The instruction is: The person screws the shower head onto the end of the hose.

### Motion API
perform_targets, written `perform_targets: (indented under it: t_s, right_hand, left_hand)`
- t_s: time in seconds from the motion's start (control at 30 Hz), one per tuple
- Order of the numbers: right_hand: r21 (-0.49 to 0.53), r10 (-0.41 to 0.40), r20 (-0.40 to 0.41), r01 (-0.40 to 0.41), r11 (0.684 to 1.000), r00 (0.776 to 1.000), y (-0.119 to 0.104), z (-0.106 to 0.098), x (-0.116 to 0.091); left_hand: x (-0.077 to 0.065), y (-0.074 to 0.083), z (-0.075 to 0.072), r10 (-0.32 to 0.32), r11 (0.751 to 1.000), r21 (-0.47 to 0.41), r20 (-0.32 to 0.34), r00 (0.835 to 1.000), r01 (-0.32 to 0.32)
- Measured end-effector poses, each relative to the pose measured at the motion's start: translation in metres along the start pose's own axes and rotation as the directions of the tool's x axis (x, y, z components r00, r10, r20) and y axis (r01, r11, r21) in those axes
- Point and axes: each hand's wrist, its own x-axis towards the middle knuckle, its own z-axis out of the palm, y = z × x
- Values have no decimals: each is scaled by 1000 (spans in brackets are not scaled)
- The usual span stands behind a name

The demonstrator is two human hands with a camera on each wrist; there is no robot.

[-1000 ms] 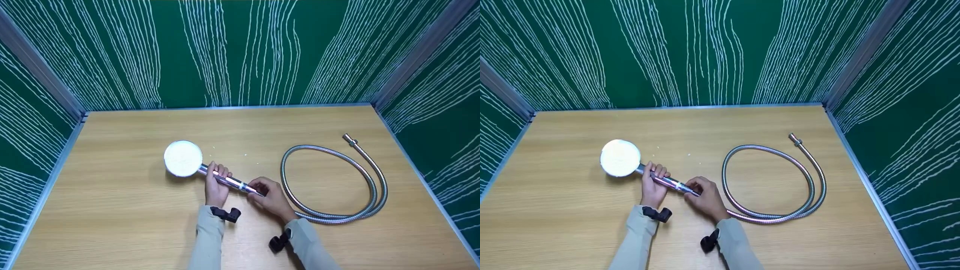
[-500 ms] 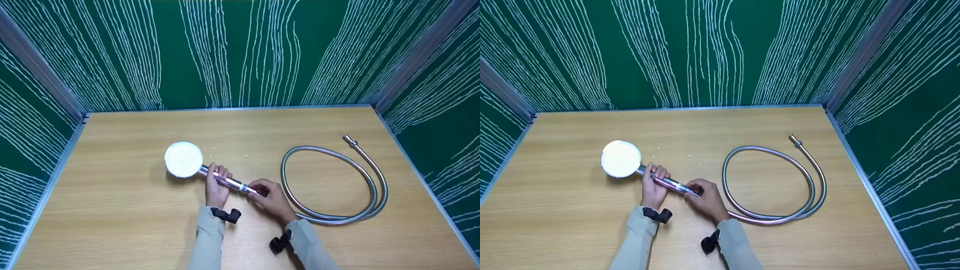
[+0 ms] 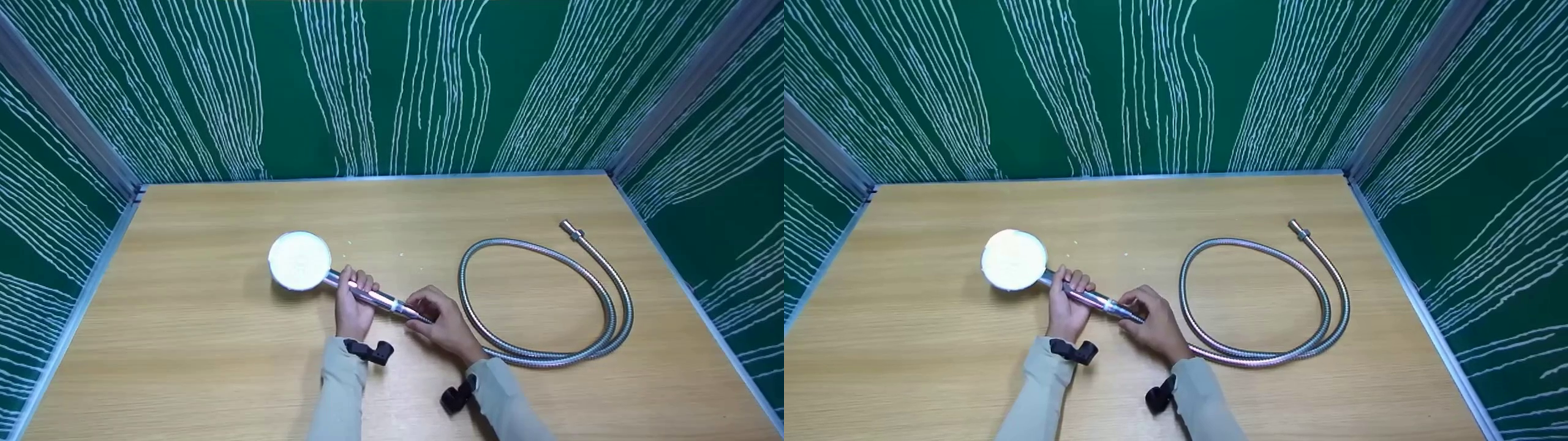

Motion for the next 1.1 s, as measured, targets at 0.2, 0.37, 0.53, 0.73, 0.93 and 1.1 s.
perform_targets:
  t_s: [0.2, 0.37, 0.53, 0.73, 0.93, 1.1]
  right_hand:
    - [12, 32, 10, -32, 999, 999, -1, -1, 0]
    - [-4, 58, 7, -58, 998, 998, -2, -2, 0]
    - [-22, 87, 8, -87, 996, 996, -4, -2, 0]
    - [-33, 89, 3, -89, 996, 996, -3, -2, 0]
    - [-18, 57, -4, -57, 998, 998, -2, -1, -1]
    - [-12, 64, -3, -64, 998, 998, -1, -1, -1]
  left_hand:
    - [0, 0, 0, 0, 1000, 2, -21, 1000, 0]
    - [0, 0, 0, -4, 1000, 5, -24, 1000, 4]
    - [1, 0, 0, -6, 1000, 1, -23, 1000, 6]
    - [1, -1, -1, 2, 1000, 14, -14, 1000, -2]
    - [1, -1, -2, 8, 1000, 11, 11, 1000, -8]
    - [1, -1, -1, 7, 1000, 7, 16, 1000, -7]
